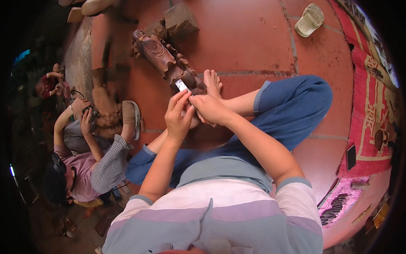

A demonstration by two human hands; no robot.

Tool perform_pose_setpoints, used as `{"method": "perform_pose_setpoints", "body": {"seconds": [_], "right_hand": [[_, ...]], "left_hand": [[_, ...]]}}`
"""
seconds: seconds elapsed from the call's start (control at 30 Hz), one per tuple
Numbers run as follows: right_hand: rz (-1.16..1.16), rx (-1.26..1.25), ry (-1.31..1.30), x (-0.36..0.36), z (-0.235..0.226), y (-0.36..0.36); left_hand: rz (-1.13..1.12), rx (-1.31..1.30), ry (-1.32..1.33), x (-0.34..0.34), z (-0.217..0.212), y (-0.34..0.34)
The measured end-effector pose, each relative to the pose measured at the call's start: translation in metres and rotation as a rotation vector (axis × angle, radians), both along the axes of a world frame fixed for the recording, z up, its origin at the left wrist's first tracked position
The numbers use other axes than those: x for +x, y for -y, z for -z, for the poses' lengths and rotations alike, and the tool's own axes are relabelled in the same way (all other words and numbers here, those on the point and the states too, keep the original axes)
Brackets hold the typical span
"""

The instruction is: The person sits cross-legged on the floor and carves a wooden sculpture using a small knife. They hold the wood steady with one hand while carefully shaping it with the other, occasionally adjusting their grip.

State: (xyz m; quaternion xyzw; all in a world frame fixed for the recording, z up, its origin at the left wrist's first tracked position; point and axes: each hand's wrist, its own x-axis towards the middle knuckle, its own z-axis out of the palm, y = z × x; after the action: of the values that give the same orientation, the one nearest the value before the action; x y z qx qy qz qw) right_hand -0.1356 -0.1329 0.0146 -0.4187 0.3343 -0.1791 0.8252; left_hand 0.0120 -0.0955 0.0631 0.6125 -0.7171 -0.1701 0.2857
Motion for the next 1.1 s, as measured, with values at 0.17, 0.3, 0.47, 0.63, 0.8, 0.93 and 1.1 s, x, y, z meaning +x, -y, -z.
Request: {"method": "perform_pose_setpoints", "body": {"seconds": [0.17, 0.3, 0.47, 0.63, 0.8, 0.93, 1.1], "right_hand": [[0.005, 0.191, -0.038, -0.005, 0.002, -0.024], [-0.012, 0.216, -0.037, -0.004, -0.015, -0.009], [0.064, 0.184, -0.095, -0.011, -0.026, -0.011], [0.084, 0.167, 0.004, -0.013, -0.024, 0.005], [0.181, 0.285, 0.010, -0.002, -0.027, -0.012], [0.103, 0.290, -0.025, -0.016, -0.004, -0.028], [0.095, 0.137, -0.013, -0.002, -0.016, -0.001]], "left_hand": [[-0.001, 0.155, -0.075, -0.003, 0.014, -0.023], [0.058, 0.116, -0.043, 0.008, 0.003, -0.011], [0.106, 0.040, -0.076, 0.002, 0.003, -0.008], [0.113, -0.034, -0.009, 0.007, -0.007, 0.013], [0.019, -0.002, -0.125, 0.003, 0.009, -0.009], [0.074, 0.045, -0.098, 0.000, 0.008, -0.022], [0.042, -0.064, -0.086, 0.011, -0.005, 0.000]]}}
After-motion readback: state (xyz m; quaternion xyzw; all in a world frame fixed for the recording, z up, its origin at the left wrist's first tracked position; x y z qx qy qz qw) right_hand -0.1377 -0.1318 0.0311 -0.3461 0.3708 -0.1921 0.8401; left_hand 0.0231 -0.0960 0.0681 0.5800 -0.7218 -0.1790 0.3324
